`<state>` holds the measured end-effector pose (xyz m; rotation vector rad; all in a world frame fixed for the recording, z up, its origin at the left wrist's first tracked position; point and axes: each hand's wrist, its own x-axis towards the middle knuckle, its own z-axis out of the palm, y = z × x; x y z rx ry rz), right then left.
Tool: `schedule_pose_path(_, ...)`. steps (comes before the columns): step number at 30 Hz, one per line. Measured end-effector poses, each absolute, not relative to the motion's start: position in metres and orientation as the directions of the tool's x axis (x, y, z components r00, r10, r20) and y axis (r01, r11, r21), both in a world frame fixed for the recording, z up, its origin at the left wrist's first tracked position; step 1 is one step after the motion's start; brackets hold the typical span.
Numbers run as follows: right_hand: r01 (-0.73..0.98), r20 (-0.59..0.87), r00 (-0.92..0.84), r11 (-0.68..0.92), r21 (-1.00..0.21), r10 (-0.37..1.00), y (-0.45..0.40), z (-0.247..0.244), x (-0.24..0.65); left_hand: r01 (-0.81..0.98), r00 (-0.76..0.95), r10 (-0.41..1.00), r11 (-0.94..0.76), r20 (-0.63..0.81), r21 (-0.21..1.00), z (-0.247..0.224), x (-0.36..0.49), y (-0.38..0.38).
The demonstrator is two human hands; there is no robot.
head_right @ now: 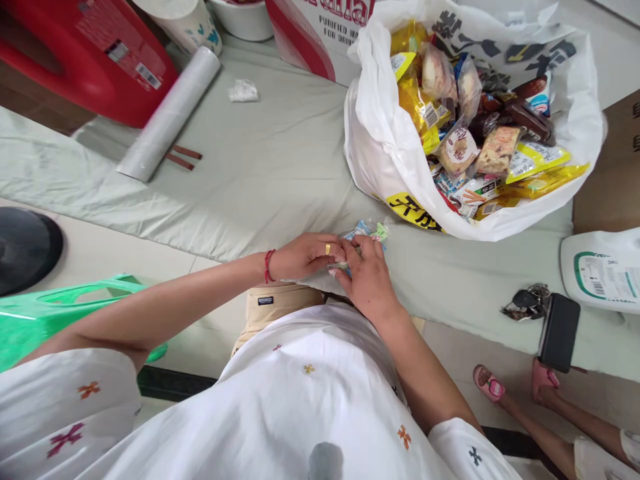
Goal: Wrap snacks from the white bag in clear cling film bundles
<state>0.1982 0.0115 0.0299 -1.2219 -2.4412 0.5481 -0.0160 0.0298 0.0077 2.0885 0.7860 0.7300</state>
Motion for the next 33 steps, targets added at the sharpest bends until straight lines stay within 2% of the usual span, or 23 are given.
schedule_pose_path(2,0.616,0.115,-0.61,0.56,-0.554,0.784,0.014,0.033,0.207,0.268,0.617,0.766,-0.42,0.18,0.867,0.007,-0.014,0.032)
schedule_pose_path(6,0.471,0.084,-0.691,0.535,-0.702,0.718,0.016,0.036,0.222,0.347,0.572,0.814,-0.352,0.102,0.869,0.013,-0.01,0.03)
schedule_pose_path(12,0.47,0.245,-0.416,0.437,-0.767,0.876,0.014,0.015,0.207,0.346,0.362,0.932,-0.155,0.021,0.925,0.009,0.004,0.028)
schedule_pose_path(17,0.416,0.21,-0.362,0.359,-0.835,0.908,0.016,0.011,0.203,0.296,0.118,0.979,-0.197,0.169,0.935,0.002,-0.009,0.027)
schedule_pose_path(20,0.387,0.185,-0.348,0.321,-0.864,0.919,0.017,0.013,0.206,0.248,0.226,0.957,-0.238,0.183,0.939,0.002,-0.021,0.024)
schedule_pose_path(23,0.387,0.18,-0.352,0.318,-0.866,0.919,0.018,0.014,0.206,0.327,0.322,0.927,-0.301,0.194,0.896,0.0,-0.021,0.025)
schedule_pose_path(28,0.442,0.161,-0.352,0.315,-0.84,0.922,0.018,0.014,0.202,0.509,0.155,0.975,-0.219,0.162,0.832,-0.005,-0.003,0.032)
schedule_pose_path(31,0.46,0.157,-0.328,0.303,-0.835,0.931,0.016,0.015,0.199,0.546,-0.024,0.961,-0.218,0.275,0.809,0.004,0.013,0.027)
schedule_pose_path(33,0.461,0.165,-0.313,0.301,-0.835,0.935,0.014,0.017,0.196,0.508,-0.048,0.927,-0.298,0.372,0.808,0.013,0.025,0.021)
